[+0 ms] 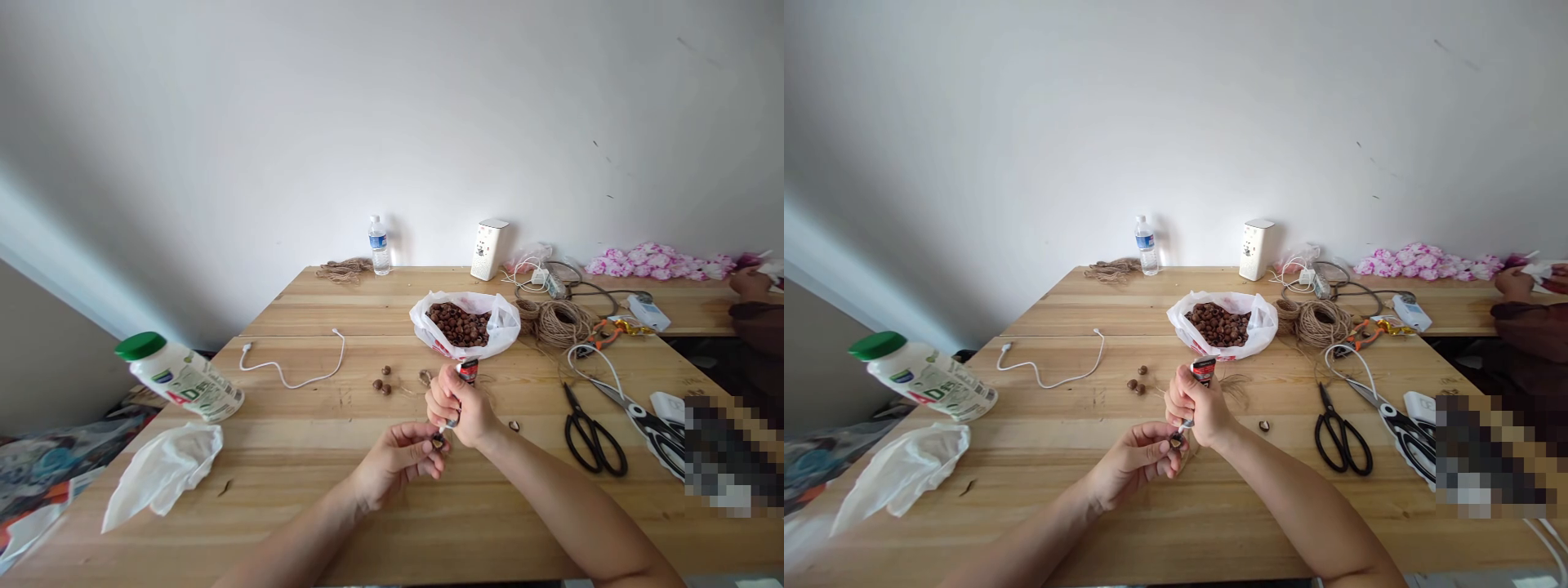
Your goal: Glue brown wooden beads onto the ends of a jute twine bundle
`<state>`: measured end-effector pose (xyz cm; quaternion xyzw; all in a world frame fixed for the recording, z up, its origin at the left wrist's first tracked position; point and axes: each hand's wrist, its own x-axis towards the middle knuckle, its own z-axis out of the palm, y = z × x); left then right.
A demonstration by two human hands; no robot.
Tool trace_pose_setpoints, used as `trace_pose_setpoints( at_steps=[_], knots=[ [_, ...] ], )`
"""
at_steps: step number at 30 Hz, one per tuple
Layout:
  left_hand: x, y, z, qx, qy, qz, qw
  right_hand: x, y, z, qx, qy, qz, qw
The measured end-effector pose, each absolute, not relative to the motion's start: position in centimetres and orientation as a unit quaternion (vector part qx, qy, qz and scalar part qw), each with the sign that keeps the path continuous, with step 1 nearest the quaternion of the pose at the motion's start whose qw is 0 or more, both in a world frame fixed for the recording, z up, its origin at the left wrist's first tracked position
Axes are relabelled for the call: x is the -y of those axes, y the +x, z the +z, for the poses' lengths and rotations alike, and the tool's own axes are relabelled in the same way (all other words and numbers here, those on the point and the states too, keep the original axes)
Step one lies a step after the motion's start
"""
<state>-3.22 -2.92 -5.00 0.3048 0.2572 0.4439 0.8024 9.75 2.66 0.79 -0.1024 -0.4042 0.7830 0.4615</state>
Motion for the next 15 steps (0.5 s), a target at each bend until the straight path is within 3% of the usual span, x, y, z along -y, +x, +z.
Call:
trace_pose_setpoints(
  at_steps=[15],
  knots=[
    [2.83, -3.17, -4.92, -0.260, 0.308, 0.448, 0.798, -2.69, 9.80, 0.83, 0.412, -0.097, 0.784, 0.454]
  ],
)
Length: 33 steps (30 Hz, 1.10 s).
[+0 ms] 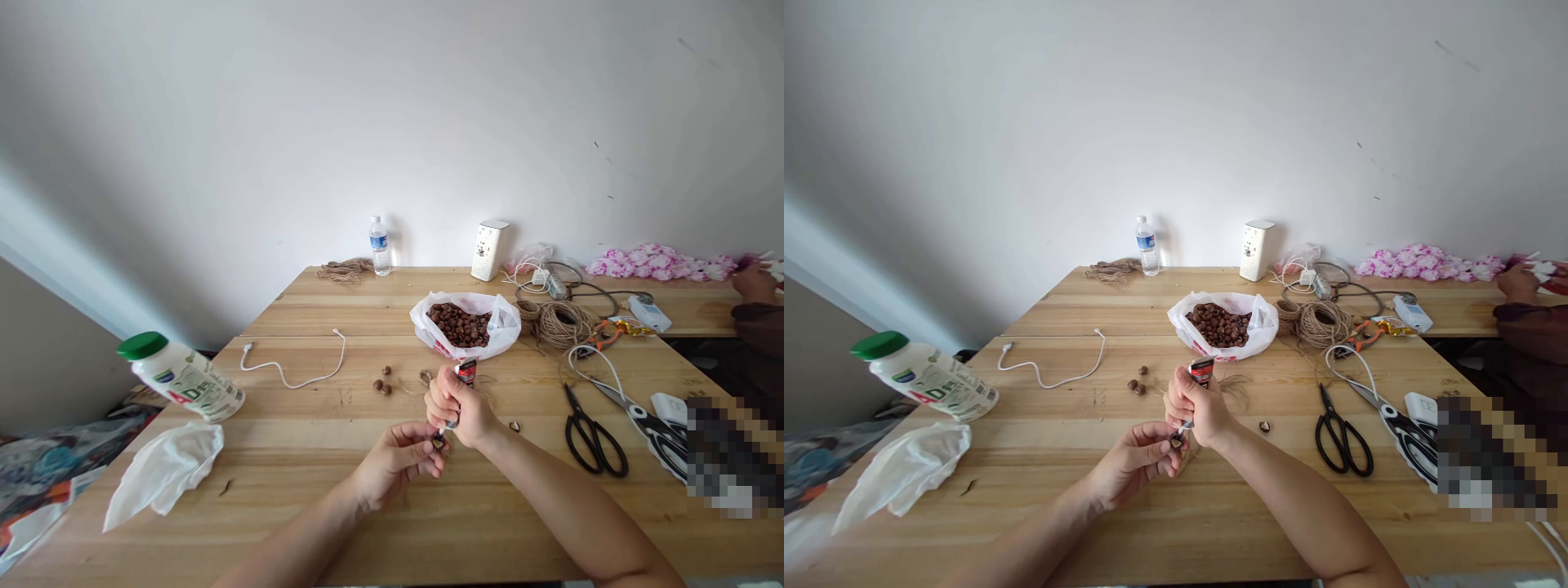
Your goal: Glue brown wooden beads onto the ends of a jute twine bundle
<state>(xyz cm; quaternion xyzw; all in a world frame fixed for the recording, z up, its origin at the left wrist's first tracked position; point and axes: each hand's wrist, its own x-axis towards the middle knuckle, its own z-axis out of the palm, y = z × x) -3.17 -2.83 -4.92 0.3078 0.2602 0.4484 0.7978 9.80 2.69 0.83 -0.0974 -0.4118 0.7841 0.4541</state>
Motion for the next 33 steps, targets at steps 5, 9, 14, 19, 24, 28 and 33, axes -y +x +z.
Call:
trace_pose_setpoints(
  at_steps=[5, 9, 14, 19, 24, 28, 33],
  knots=[
    [2.82, -3.19, -4.95, -0.260, 0.312, 0.447, 0.797, -2.74, 9.88, 0.90, 0.418, -0.104, 0.785, 0.445],
    [2.78, -3.13, -4.80, -0.261, 0.309, 0.451, 0.796, -2.76, 9.81, 0.86, 0.421, -0.121, 0.782, 0.443],
    [2.86, -3.09, -4.72, -0.277, 0.299, 0.453, 0.793, -2.71, 9.87, 0.74, 0.418, -0.120, 0.785, 0.441],
    [2.87, -3.12, -4.84, -0.276, 0.301, 0.458, 0.790, -2.66, 10.03, 0.87, 0.416, -0.121, 0.786, 0.441],
    [2.87, -3.12, -4.78, -0.269, 0.300, 0.463, 0.790, -2.56, 10.05, 0.93, 0.414, -0.108, 0.787, 0.444],
    [2.85, -3.22, -4.60, -0.266, 0.296, 0.470, 0.788, -2.44, 9.96, 0.85, 0.418, -0.098, 0.789, 0.439],
    [2.88, -3.29, -4.60, -0.272, 0.286, 0.476, 0.786, -2.46, 9.95, 0.99, 0.418, -0.119, 0.780, 0.451]
  ],
)
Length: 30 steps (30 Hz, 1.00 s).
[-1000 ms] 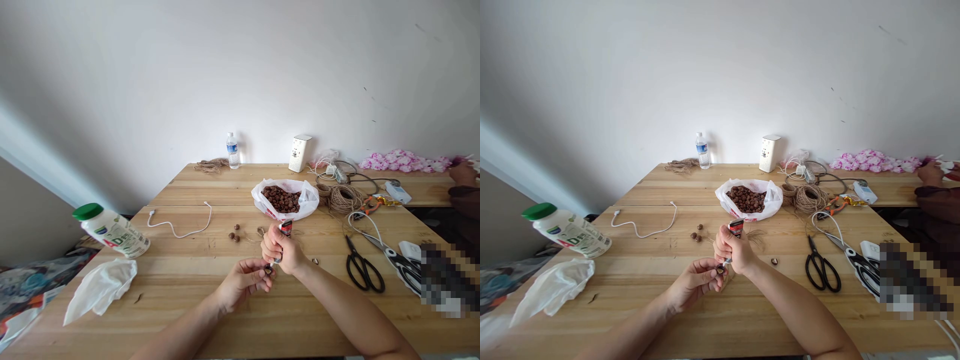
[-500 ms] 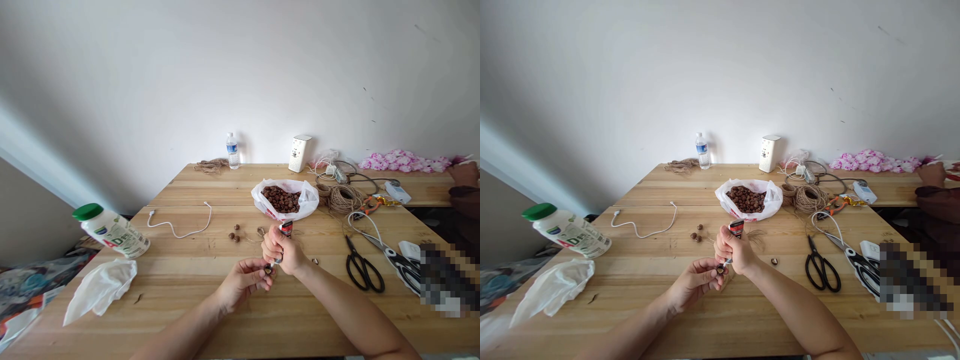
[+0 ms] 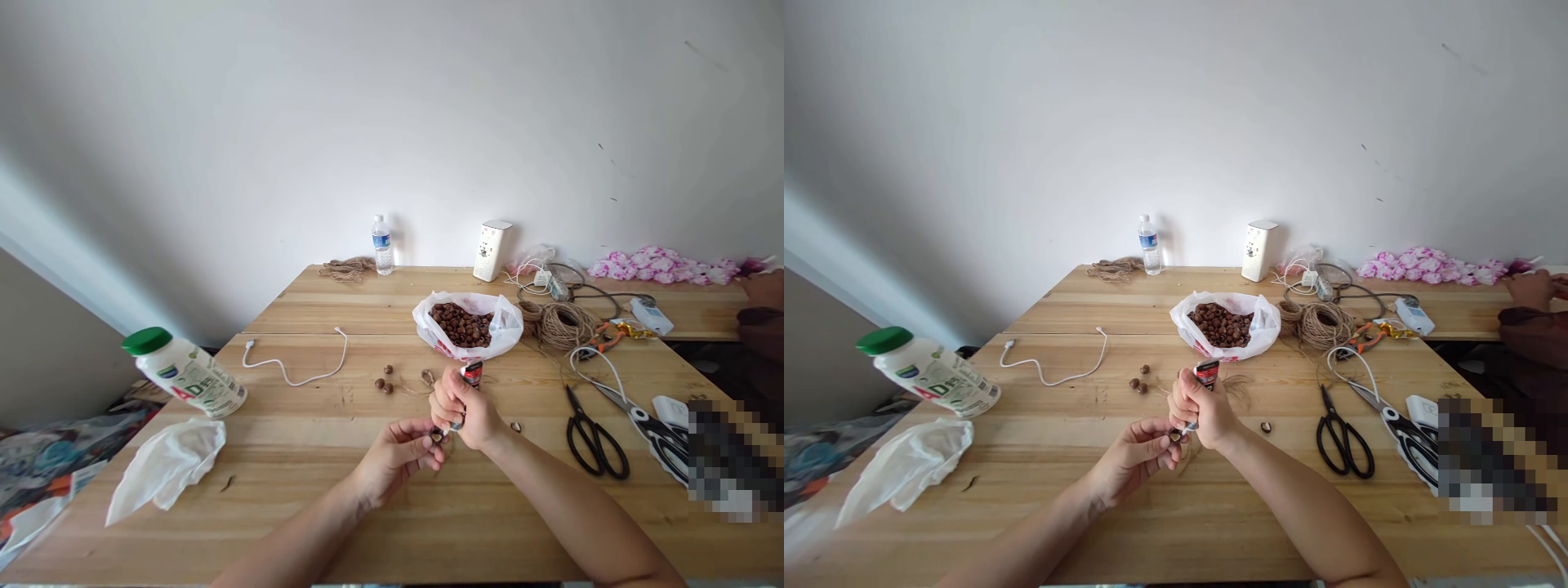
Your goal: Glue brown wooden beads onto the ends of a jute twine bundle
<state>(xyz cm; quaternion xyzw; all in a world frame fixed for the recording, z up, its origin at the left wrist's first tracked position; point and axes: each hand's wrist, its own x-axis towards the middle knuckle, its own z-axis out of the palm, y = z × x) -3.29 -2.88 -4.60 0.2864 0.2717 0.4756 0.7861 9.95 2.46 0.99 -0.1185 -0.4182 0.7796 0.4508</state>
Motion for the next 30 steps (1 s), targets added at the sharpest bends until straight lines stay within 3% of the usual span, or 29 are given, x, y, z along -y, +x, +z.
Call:
trace_pose_setpoints(
  at_steps=[30],
  knots=[
    [2.96, -3.14, -4.55, -0.274, 0.322, 0.461, 0.780, -1.57, 9.03, 0.68, 0.444, -0.108, 0.781, 0.426]
  ],
)
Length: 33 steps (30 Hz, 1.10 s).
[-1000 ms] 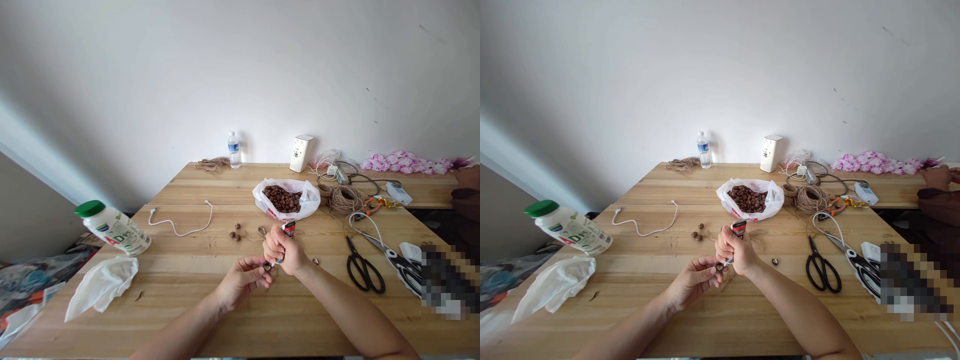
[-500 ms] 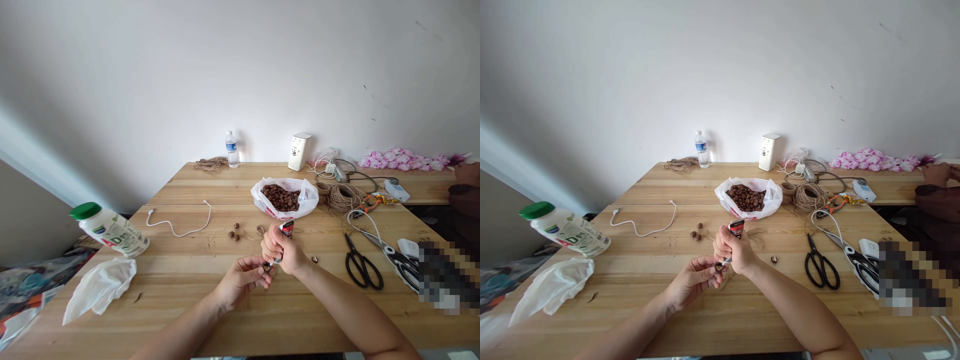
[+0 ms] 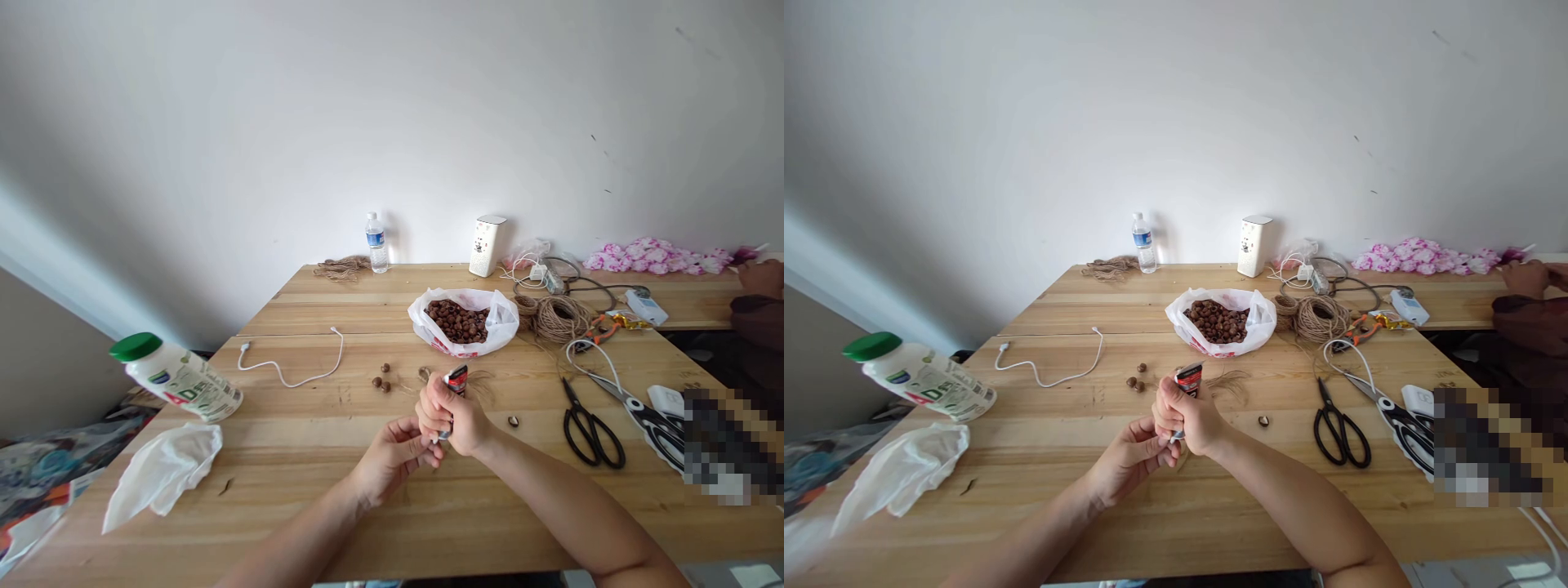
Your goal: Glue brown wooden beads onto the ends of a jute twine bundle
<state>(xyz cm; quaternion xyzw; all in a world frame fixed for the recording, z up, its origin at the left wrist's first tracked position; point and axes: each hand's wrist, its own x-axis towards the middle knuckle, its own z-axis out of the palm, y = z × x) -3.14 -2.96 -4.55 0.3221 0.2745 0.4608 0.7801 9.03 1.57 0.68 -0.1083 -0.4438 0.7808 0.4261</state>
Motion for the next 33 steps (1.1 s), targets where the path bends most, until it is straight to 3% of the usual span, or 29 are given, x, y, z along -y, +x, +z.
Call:
trace_pose_setpoints(
  at_steps=[33],
  knots=[
    [2.95, -2.80, -5.31, -0.259, 0.340, 0.461, 0.778, -1.61, 8.78, 0.65, 0.447, -0.082, 0.765, 0.456]
  ],
)
